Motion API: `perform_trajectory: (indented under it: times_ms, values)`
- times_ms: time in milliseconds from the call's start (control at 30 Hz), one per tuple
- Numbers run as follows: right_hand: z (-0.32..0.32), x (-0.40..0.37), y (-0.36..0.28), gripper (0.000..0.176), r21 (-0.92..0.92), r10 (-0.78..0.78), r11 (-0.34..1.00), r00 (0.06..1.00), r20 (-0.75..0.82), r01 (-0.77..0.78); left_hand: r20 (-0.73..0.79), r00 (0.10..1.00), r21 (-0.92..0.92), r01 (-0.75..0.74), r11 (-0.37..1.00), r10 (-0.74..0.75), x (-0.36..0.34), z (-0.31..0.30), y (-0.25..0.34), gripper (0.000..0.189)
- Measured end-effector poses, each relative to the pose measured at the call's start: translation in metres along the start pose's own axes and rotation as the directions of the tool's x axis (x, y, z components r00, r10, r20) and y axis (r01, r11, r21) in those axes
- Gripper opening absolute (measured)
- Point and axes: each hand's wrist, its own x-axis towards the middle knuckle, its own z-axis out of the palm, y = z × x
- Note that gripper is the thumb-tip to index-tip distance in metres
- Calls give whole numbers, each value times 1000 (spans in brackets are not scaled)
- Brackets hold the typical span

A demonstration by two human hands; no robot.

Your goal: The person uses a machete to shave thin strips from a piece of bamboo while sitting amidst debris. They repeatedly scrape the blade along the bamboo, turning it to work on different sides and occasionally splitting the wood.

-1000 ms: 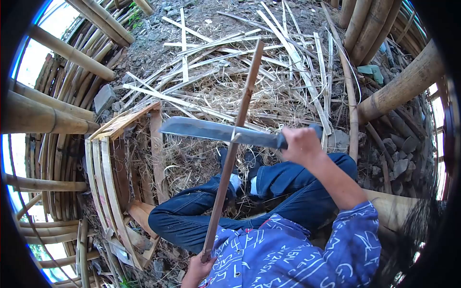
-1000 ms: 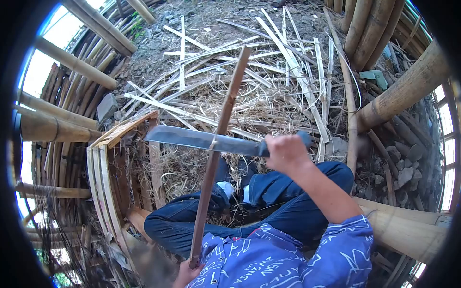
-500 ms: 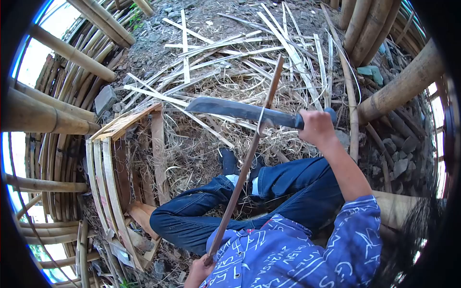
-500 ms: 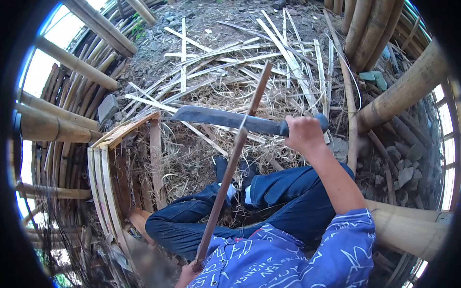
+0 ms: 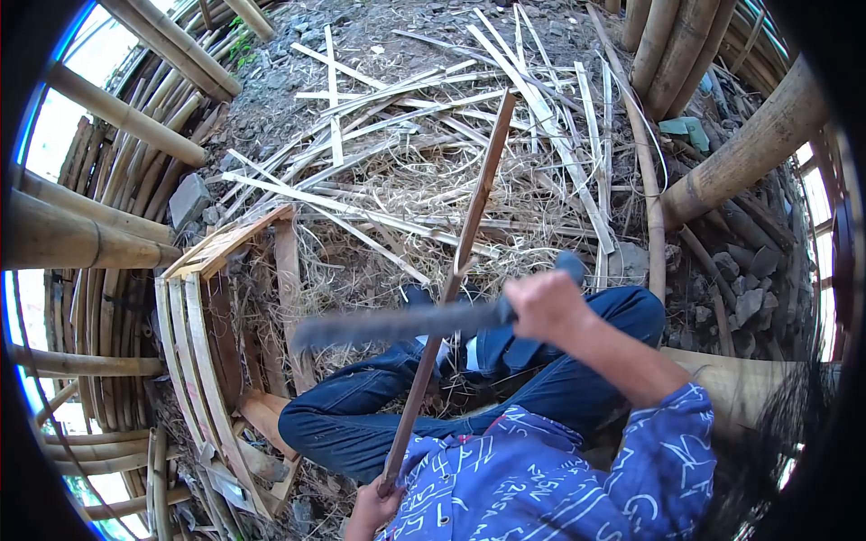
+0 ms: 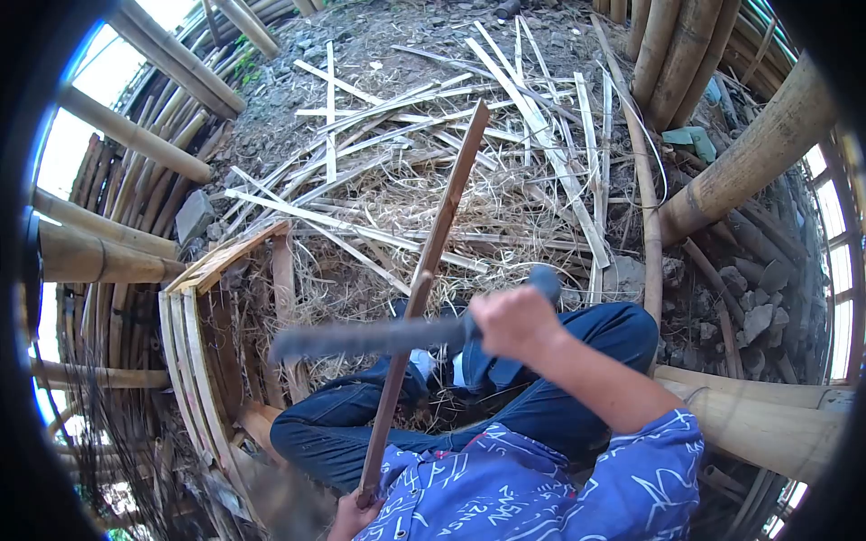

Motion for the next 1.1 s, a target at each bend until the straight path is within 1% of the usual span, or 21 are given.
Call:
perform_trajectory:
  times_ms: [67,100,133,167,200,233,267,333,367,400,433,467,567,633,733,833,867,933,1033,1067,1100]
  values:
    - [-16,16,36,8,-35,208,978,978,21,-207,-5,999,50,-45,998,45,-11,-1,-18,23]
    - [-22,25,59,10,-140,318,939,948,7,-314,-16,999,4,-29,1000,29,-17,-1,-17,22]
    - [-30,30,78,13,-166,381,914,924,40,-369,-15,999,1,-32,999,32,-23,0,-27,22]
    - [-35,34,92,15,-194,463,869,887,-6,-455,23,998,57,-65,996,64,-33,3,-41,21]
    - [-41,35,103,14,-152,528,837,849,-24,-525,56,994,113,-103,988,97,-35,5,-44,22]
    - [-41,30,114,14,-151,559,814,827,-63,-561,45,996,44,-82,996,80,-39,5,-45,20]
    - [-39,28,121,14,-148,592,786,799,-103,-601,42,995,49,-87,995,85,-37,4,-50,20]
    - [-42,20,110,14,-108,601,790,797,-64,-604,28,993,64,-116,991,114,-39,11,-58,21]
    - [-42,14,101,14,-68,609,790,792,-23,-610,6,985,134,-169,976,170,-36,14,-58,20]
    - [-36,7,90,14,-21,576,817,817,-24,-576,12,986,132,-169,977,169,-31,14,-56,20]
    - [-31,2,77,17,-5,571,820,819,56,-572,16,993,130,-116,985,115,-23,13,-56,19]
    - [-8,-12,72,20,5,499,867,867,4,-499,19,998,128,-64,990,62,-15,11,-53,20]
    - [3,-24,22,24,122,405,897,901,157,-425,22,999,58,-33,998,31,6,2,-23,18]
    - [14,-31,-2,24,185,281,930,938,204,-319,4,1000,26,-26,999,26,10,1,-22,18]
    - [31,-36,-26,26,275,165,940,974,155,-203,14,998,40,54,998,-55,16,-1,-24,26]
    - [20,-24,-11,25,181,150,969,981,124,-171,-20,999,48,50,998,-49,10,-1,-15,25]
    - [15,-17,-1,26,166,202,963,976,77,-213,-40,999,22,16,1000,-15,7,-1,-13,22]
    - [3,-3,29,21,77,357,927,928,111,-366,-64,998,-6,-20,1000,19,2,-3,-3,18]
    - [-2,10,70,16,18,386,923,922,-39,-385,-57,997,16,-54,998,55,-5,1,1,19]
    - [-5,16,79,16,15,374,927,927,-40,-374,-48,997,14,-54,998,55,-4,4,-6,19]
    - [-7,20,88,15,-12,420,907,907,-41,-421,-34,998,17,-57,998,58,-3,4,-12,19]
